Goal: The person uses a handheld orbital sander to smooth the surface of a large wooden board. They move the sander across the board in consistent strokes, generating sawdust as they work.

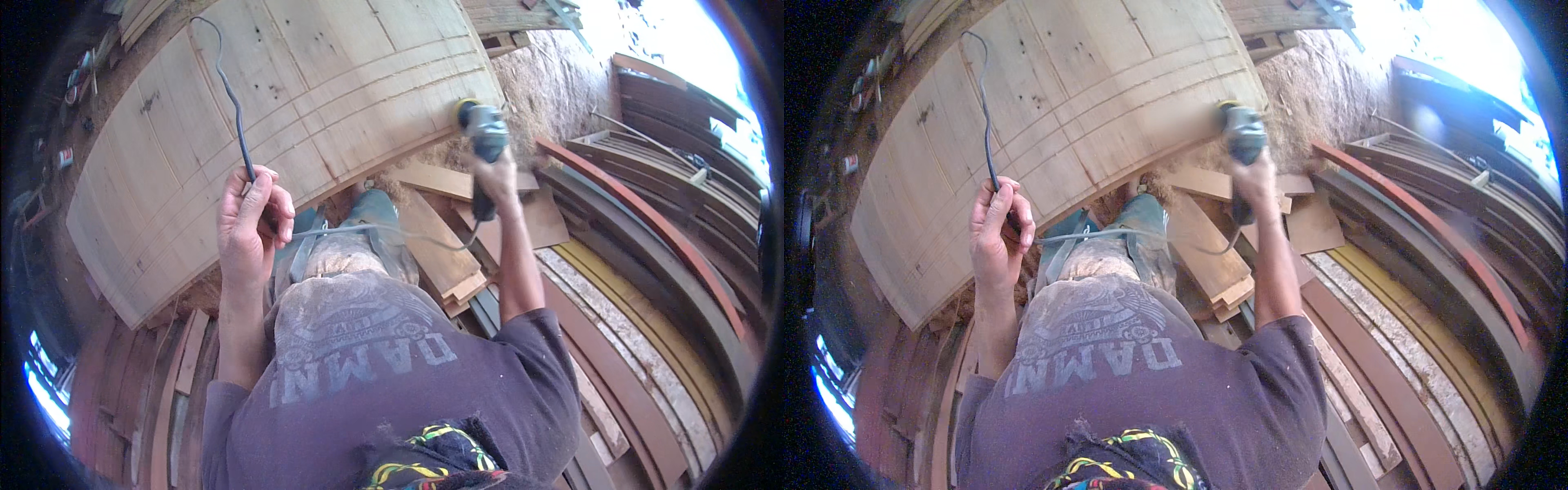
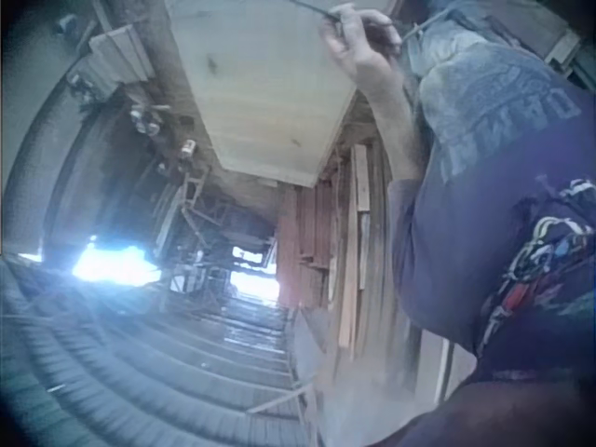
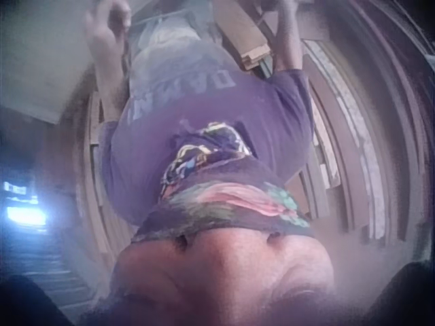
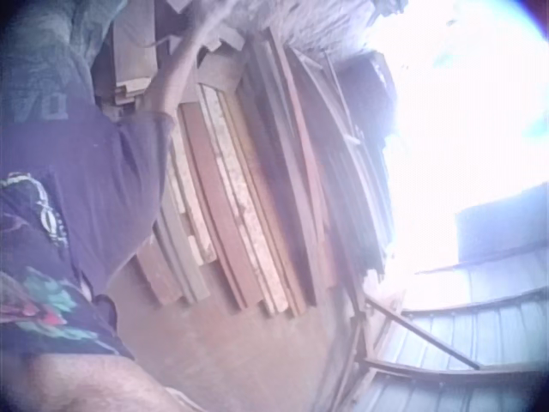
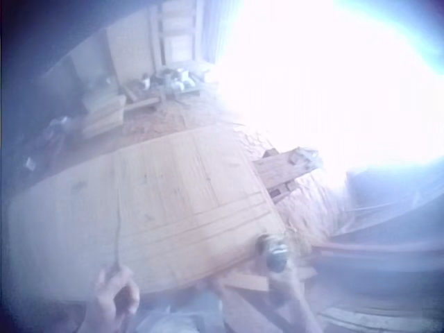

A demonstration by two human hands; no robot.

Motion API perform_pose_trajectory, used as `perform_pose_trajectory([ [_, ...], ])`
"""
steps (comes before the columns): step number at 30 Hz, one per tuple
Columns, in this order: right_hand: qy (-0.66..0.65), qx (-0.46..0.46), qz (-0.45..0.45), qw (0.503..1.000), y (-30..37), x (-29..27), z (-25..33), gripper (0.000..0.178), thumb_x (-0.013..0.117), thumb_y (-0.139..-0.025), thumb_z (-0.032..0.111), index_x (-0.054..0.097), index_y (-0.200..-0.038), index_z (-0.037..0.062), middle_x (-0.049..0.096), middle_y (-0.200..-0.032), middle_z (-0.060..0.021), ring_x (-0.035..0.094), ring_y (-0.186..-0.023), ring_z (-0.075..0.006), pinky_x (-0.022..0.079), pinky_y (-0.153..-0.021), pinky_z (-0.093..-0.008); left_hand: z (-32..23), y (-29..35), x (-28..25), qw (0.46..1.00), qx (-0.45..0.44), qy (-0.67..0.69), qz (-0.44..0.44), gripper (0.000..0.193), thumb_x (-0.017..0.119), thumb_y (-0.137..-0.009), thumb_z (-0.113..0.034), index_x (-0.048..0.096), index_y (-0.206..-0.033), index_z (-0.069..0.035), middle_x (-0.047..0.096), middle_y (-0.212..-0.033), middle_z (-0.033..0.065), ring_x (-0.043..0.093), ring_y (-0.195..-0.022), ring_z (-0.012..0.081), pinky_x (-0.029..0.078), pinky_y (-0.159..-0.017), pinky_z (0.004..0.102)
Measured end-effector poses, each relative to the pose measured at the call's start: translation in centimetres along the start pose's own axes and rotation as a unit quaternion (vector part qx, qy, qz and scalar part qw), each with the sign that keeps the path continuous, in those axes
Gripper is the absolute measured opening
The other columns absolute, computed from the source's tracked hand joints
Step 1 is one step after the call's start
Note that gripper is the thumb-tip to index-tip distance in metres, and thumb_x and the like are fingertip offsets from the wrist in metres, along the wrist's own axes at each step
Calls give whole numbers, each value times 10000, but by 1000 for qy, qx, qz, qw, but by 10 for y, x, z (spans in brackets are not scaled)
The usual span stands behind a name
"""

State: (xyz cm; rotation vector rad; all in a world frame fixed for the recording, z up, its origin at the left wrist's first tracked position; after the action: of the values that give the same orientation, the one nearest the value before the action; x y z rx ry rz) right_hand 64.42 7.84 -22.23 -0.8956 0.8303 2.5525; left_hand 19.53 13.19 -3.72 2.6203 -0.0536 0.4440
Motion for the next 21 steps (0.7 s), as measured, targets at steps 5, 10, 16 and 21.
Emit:
perform_pose_trajectory([
  [5, 101, -131, 216, 962, 101, 140, 85, 683, 913, -825, 359, 606, -1339, 31, 785, -1132, -316, 783, -1095, -482, 637, -928, -548, -10, 14, -33, 999, 29, 11, -40, 145, 587, -1196, -237, 633, -1186, -99, 698, -794, 63, 580, -528, 84, 380, -435, 203],
  [10, 180, -205, 290, 917, 143, 215, 128, 580, 846, -827, 221, 535, -1279, 35, 754, -1134, -302, 754, -1048, -530, 620, -918, -598, -18, 17, -59, 998, 48, 19, -46, 152, 581, -1200, -241, 643, -1194, -103, 692, -794, 58, 576, -525, 82, 377, -425, 204],
  [16, 210, -119, 178, 954, 75, 134, 103, 592, 895, -827, 307, 567, -1257, 66, 800, -1051, -264, 778, -1018, -499, 621, -886, -596, -12, 12, -63, 998, 34, 35, -45, 148, 580, -1198, -227, 644, -1199, -94, 695, -796, 64, 584, -526, 87, 388, -431, 211],
  [21, 207, -72, 121, 968, 32, 75, 86, 542, 848, -836, 265, 601, -1273, 60, 794, -1092, -309, 763, -1070, -518, 614, -925, -592, -6, -1, -23, 999, -10, 44, -17, 140, 589, -1194, -229, 629, -1183, -95, 711, -794, 76, 587, -520, 100, 405, -447, 222],
])
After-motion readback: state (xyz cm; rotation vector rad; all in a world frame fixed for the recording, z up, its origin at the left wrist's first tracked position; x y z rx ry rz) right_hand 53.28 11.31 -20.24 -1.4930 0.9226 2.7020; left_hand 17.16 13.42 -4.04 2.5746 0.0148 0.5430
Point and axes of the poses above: each hand's wrist, its own y-axis away from the middle knuckle, its own x-axis out of the palm, z = x × y, the point moved 5 cm from there along -y, towards the middle knuckle
